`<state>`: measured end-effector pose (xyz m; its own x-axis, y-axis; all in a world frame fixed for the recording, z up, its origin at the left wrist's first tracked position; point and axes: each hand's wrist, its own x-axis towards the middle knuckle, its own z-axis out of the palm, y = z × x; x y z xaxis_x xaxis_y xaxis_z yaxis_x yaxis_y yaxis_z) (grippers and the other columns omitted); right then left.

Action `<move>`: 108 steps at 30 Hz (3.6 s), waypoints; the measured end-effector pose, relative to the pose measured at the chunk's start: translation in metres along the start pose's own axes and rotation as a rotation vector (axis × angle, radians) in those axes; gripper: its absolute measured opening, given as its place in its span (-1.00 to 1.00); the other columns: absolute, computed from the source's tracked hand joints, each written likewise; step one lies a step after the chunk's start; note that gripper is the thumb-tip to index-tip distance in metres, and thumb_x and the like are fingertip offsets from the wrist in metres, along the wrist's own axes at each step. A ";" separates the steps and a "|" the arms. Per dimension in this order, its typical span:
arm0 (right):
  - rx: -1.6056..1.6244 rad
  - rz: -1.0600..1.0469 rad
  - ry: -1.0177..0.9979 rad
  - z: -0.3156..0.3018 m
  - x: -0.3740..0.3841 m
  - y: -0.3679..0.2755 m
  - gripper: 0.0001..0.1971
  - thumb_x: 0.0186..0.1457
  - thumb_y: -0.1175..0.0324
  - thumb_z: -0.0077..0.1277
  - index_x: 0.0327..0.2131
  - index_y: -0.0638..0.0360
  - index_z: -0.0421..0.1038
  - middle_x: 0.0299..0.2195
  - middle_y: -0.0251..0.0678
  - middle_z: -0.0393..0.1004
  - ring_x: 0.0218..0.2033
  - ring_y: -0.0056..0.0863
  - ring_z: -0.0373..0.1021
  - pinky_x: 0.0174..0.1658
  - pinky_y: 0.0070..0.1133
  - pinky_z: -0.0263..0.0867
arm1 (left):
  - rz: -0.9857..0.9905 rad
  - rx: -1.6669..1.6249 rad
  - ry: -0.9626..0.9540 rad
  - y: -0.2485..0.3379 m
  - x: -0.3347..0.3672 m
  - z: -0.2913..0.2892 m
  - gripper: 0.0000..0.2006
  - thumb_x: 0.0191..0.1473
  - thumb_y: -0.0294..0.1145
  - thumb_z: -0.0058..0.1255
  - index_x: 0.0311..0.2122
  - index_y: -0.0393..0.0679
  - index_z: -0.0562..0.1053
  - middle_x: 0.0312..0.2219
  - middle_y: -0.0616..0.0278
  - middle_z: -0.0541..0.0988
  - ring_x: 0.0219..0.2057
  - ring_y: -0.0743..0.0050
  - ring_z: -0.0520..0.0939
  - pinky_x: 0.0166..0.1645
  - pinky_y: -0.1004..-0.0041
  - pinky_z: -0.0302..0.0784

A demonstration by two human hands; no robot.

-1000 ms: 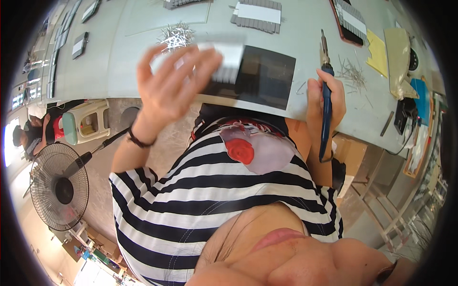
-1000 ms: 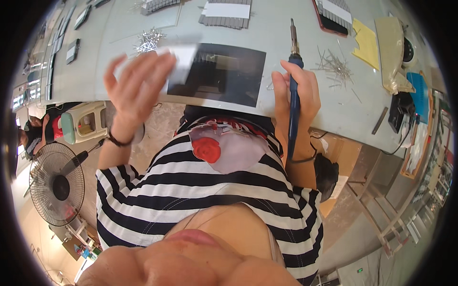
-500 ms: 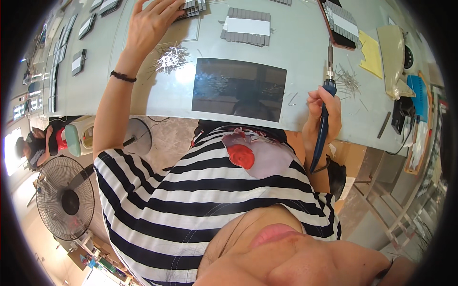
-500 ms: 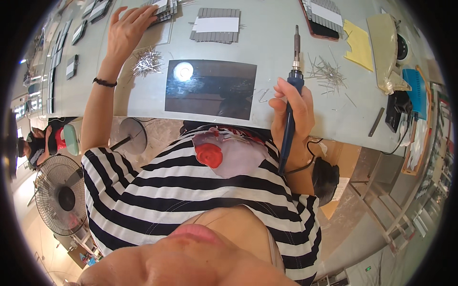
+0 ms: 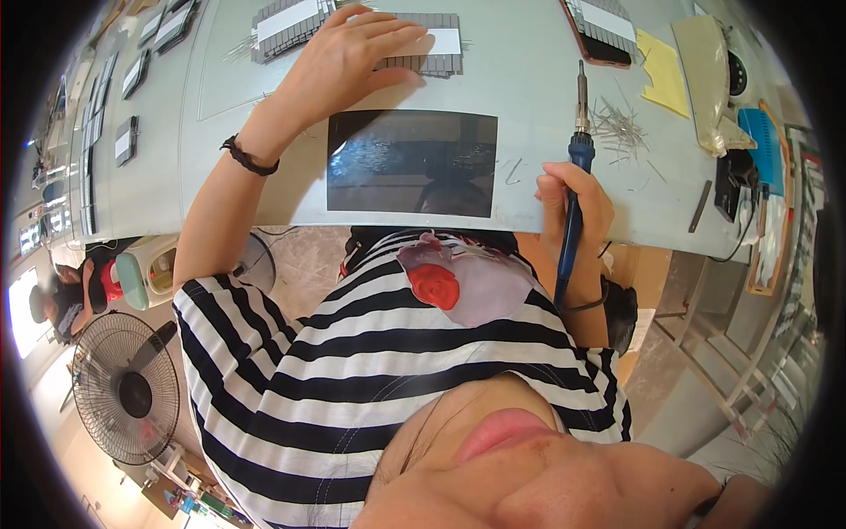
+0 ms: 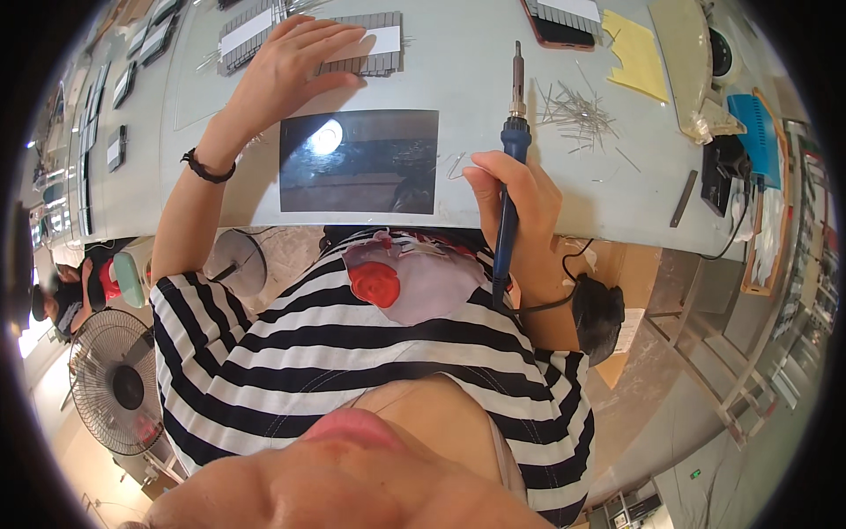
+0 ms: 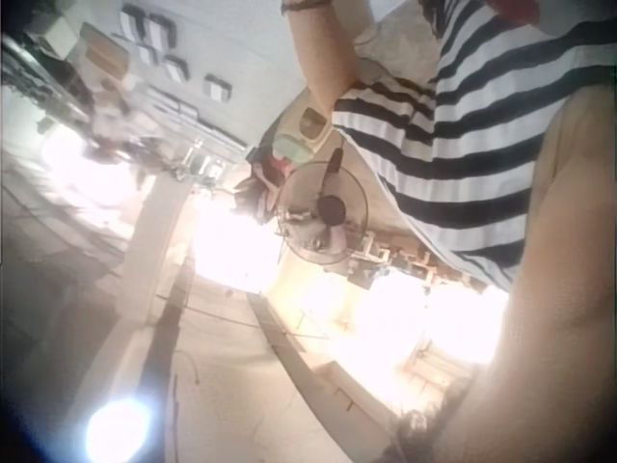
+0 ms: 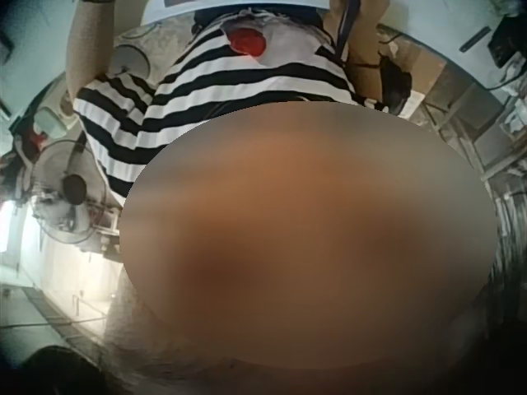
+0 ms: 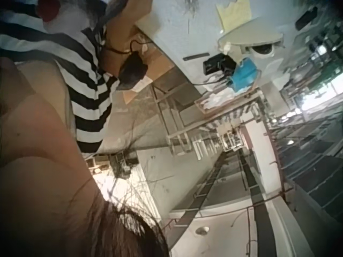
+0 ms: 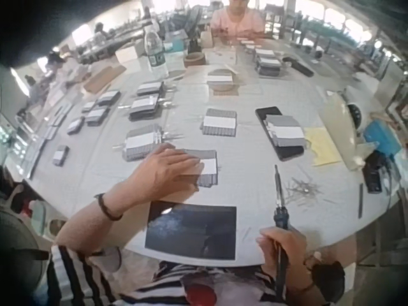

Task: The person places components onto a work template, positions metal wires onto them, and solders the wires to the components using a soldering iron, stacking the completed pieces on the table.

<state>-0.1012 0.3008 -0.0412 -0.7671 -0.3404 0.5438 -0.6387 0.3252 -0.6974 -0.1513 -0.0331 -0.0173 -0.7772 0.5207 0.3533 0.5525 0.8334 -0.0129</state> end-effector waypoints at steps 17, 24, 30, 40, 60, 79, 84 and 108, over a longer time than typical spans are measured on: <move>-0.023 0.069 -0.020 0.013 0.008 0.000 -0.68 -0.07 0.53 0.38 -0.27 0.12 0.44 -0.66 -0.41 0.30 -0.67 -0.54 0.26 -0.58 -0.59 0.16 | 0.350 -0.554 0.816 -0.026 0.009 0.055 -0.32 -0.08 -0.15 0.39 0.12 -0.27 0.42 -0.02 0.00 0.60 0.04 0.00 0.60 0.18 0.05 0.47; -0.098 -0.009 -0.107 0.011 0.007 0.002 -0.63 -0.13 0.40 0.44 -0.27 0.07 0.44 -0.66 -0.40 0.26 -0.67 -0.48 0.25 -0.59 -0.54 0.15 | 0.234 -0.637 0.415 -0.032 0.010 0.031 -0.28 -0.12 -0.10 0.41 0.13 -0.24 0.43 0.04 -0.01 0.56 0.13 -0.03 0.52 0.29 0.04 0.34; -0.211 0.022 -0.069 0.002 0.007 0.007 -0.67 -0.10 0.55 0.38 -0.27 0.15 0.43 -0.63 -0.39 0.24 -0.64 -0.53 0.21 -0.54 -0.60 0.20 | -0.002 -0.195 -0.186 -0.022 0.022 -0.002 -0.39 -0.14 -0.19 0.42 0.04 -0.23 0.51 -0.02 0.07 0.60 0.07 0.10 0.56 0.23 0.09 0.39; -0.178 -0.016 -0.052 0.000 0.011 0.009 -0.67 -0.07 0.48 0.35 -0.23 0.06 0.44 -0.57 -0.33 0.31 -0.62 -0.41 0.32 -0.56 -0.50 0.21 | 0.179 -0.313 0.141 -0.036 0.013 0.023 -0.39 -0.17 -0.16 0.44 0.01 -0.22 0.53 -0.07 0.09 0.64 0.05 0.10 0.59 0.20 0.13 0.41; -0.161 -0.043 -0.033 0.007 0.013 0.010 -0.68 -0.05 0.53 0.37 -0.26 0.13 0.43 -0.63 -0.43 0.25 -0.64 -0.58 0.17 -0.56 -0.63 0.12 | 0.458 -0.650 0.409 -0.036 0.029 0.010 -0.71 -0.08 -0.36 0.35 -0.23 -0.21 0.57 -0.26 0.15 0.67 -0.21 0.18 0.69 -0.06 0.28 0.60; -0.245 0.001 -0.085 0.003 0.014 0.010 -0.73 -0.03 0.47 0.32 -0.26 0.05 0.43 -0.59 -0.34 0.30 -0.60 -0.39 0.30 -0.54 -0.47 0.20 | 0.379 0.030 0.153 0.077 -0.053 -0.031 -0.83 0.07 -0.50 0.21 -0.23 -0.32 0.57 -0.24 0.10 0.69 -0.19 0.18 0.73 0.02 0.25 0.68; -0.241 -0.057 -0.090 0.007 0.017 0.007 -0.69 -0.06 0.54 0.34 -0.25 0.09 0.44 -0.62 -0.39 0.26 -0.64 -0.51 0.25 -0.56 -0.56 0.18 | 0.298 -0.014 0.073 0.096 -0.059 -0.034 -0.73 0.07 -0.33 0.24 -0.16 -0.25 0.59 -0.15 0.17 0.66 -0.10 0.19 0.69 0.08 0.17 0.60; -0.306 -0.060 -0.041 0.025 0.018 -0.010 -0.78 0.03 0.55 0.27 -0.28 0.15 0.43 -0.63 -0.38 0.27 -0.65 -0.53 0.24 -0.58 -0.56 0.16 | -0.021 -0.258 0.085 0.131 -0.054 -0.014 -0.49 0.01 0.02 0.19 -0.13 -0.26 0.54 -0.09 0.16 0.56 -0.03 0.17 0.54 0.18 0.07 0.39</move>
<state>-0.1073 0.2697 -0.0360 -0.7284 -0.4005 0.5559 -0.6761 0.5516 -0.4884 -0.0330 0.0458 -0.0253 -0.7673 0.4775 0.4281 0.6034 0.7636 0.2298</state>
